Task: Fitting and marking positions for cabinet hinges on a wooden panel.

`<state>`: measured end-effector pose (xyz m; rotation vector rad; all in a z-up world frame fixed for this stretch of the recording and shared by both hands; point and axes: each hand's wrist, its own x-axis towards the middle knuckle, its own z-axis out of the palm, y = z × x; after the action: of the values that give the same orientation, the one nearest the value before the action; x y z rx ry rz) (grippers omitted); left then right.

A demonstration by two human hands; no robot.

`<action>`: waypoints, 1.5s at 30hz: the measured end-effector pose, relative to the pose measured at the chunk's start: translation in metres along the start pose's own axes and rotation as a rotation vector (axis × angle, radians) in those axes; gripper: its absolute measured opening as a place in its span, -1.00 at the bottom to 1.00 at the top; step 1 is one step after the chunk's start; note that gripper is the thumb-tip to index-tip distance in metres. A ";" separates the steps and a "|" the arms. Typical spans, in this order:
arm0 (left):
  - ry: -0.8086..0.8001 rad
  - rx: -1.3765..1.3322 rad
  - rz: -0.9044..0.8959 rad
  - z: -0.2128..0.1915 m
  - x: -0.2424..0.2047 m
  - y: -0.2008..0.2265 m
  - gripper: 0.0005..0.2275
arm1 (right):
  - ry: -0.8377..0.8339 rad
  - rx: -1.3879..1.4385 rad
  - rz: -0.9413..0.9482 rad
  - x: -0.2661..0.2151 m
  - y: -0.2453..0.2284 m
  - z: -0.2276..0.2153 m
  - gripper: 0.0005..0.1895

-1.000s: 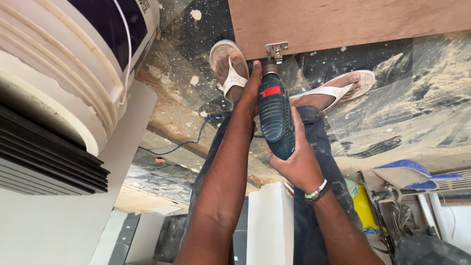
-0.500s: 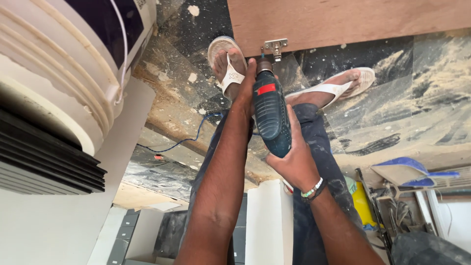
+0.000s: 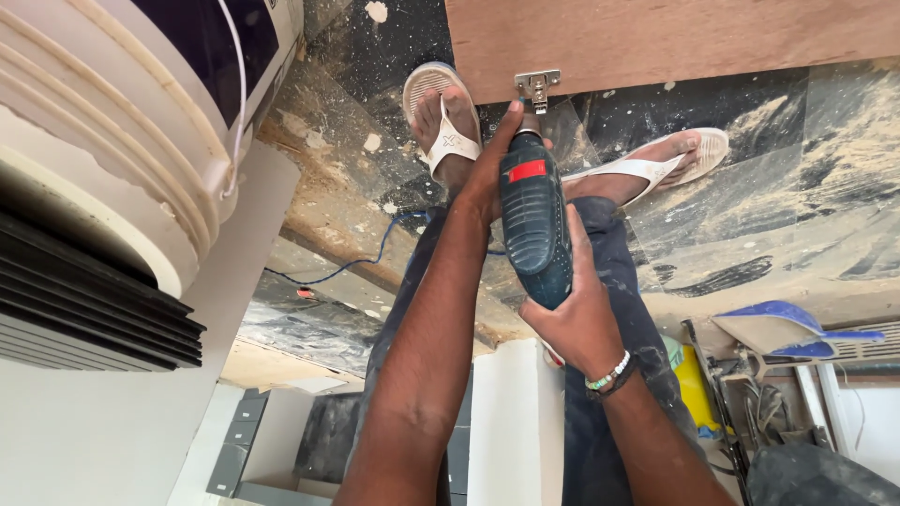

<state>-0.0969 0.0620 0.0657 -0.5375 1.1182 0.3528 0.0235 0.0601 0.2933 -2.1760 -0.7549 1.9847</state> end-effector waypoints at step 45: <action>0.257 0.267 0.096 -0.037 0.052 -0.003 -0.32 | -0.003 0.264 0.101 -0.004 -0.009 0.008 0.11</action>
<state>-0.1025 0.0383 0.0063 -0.2979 1.4180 0.2154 0.0131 0.0639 0.2991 -2.0931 -0.3629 2.0022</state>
